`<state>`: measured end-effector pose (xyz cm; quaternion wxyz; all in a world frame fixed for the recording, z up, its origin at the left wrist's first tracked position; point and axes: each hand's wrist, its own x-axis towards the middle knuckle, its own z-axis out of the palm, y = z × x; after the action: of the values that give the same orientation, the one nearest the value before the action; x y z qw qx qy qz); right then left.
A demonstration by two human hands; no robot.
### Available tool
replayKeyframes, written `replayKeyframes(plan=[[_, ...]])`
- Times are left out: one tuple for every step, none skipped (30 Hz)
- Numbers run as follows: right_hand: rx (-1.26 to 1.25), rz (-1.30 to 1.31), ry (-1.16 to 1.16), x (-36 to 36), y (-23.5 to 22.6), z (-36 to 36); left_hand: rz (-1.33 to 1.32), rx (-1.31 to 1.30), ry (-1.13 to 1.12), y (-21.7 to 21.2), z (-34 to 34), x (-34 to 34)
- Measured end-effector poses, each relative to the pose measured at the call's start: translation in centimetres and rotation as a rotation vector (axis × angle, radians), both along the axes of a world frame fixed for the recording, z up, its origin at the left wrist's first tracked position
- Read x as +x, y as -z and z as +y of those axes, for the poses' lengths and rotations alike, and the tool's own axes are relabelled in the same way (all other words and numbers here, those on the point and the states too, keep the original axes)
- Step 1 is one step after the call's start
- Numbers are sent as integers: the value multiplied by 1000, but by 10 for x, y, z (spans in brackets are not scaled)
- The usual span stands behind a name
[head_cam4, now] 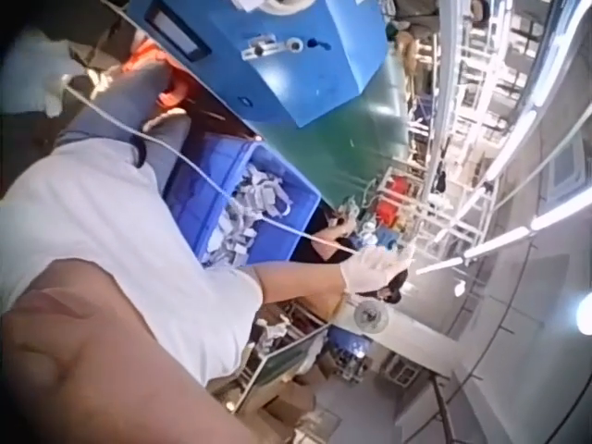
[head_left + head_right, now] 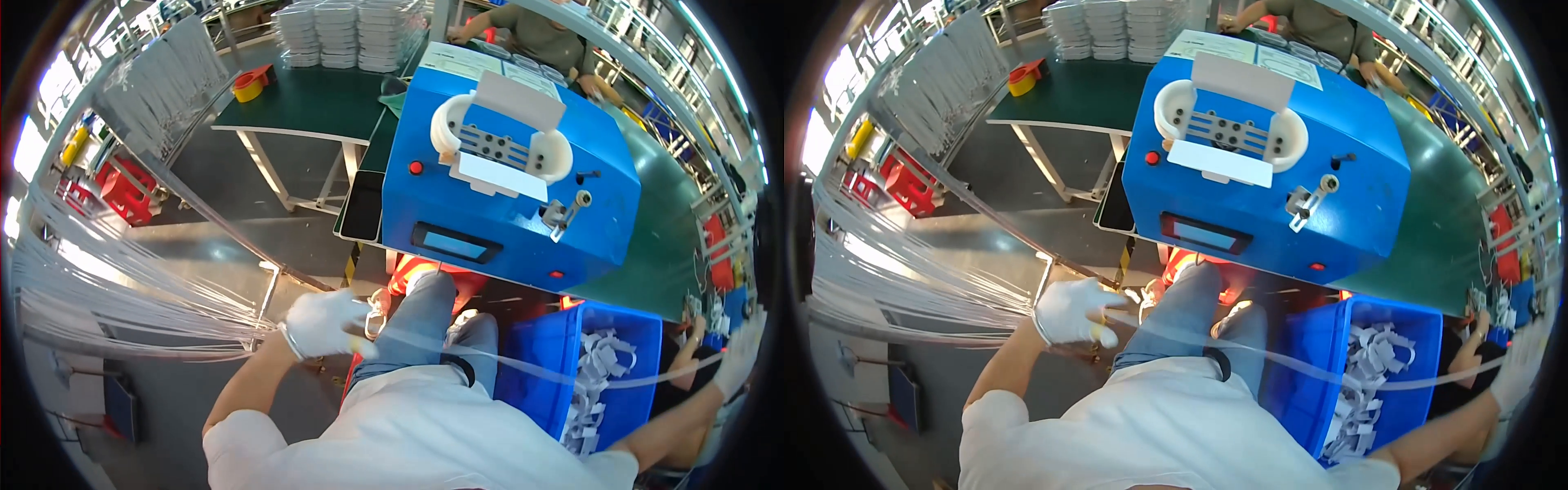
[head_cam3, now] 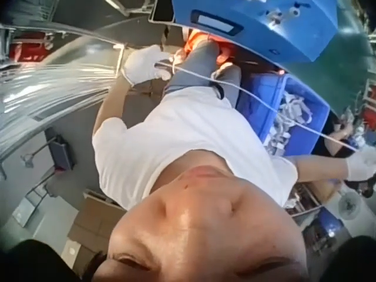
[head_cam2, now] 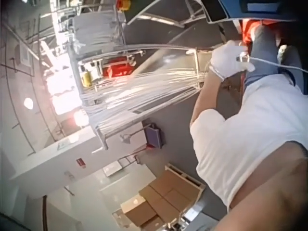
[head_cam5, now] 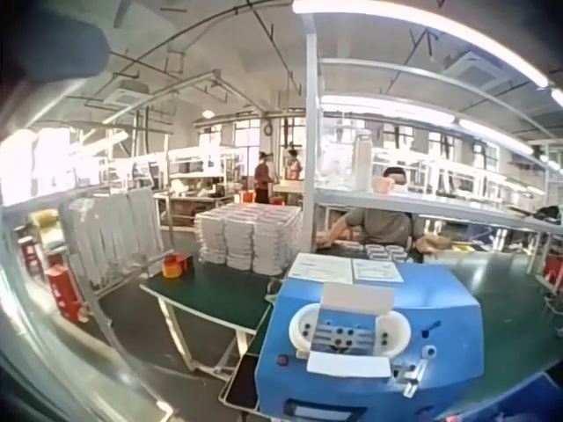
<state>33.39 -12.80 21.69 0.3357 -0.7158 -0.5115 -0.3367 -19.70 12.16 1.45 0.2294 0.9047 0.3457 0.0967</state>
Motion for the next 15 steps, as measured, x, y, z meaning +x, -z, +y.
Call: replayKeyframes(plan=[[-99, -137, 9, 2, -9, 33, -151, 78, 195, -20, 1, 20], [-204, -299, -4, 65, -8, -14, -328, 155, 364, -32, -1, 25], [-200, -293, 23, 42, -1, 9, -526, 187, 474, -40, -3, 46], [98, 442, -395, 11, 9, 40, -729, 220, 574, -49, -6, 62], [415, 1180, -821, -26, 19, 73, -862, 111, 564, -58, -11, 81], [178, 948, -923, -90, 27, 112, -989, -5, 552, -68, -16, 99], [-66, 720, -1036, -157, 36, 150, -1007, -449, 368, -85, -27, 105], [-461, 764, -965, -207, 17, 157, -1017, -897, 189, -97, -29, 107], [-621, 846, -1081, -224, 25, 163, -1183, -885, 252, -100, -24, 109], [-728, 516, -1250, -221, 39, 170, -1236, -843, 183, -103, -24, 107], [-931, 503, -1130, -227, 41, 167, -1284, -798, 109, -105, -22, 103], [-980, 526, -1078, -223, 47, 164, -1471, -839, 271, -88, -10, 98], [-1035, 550, -1036, -217, 55, 162, -1433, -693, 147, -88, -7, 93], [-990, 560, -998, -208, 59, 158, -1389, -552, 30, -88, -5, 89], [-949, 570, -961, -195, 63, 153, -1387, -533, -39, -80, 2, 80]])
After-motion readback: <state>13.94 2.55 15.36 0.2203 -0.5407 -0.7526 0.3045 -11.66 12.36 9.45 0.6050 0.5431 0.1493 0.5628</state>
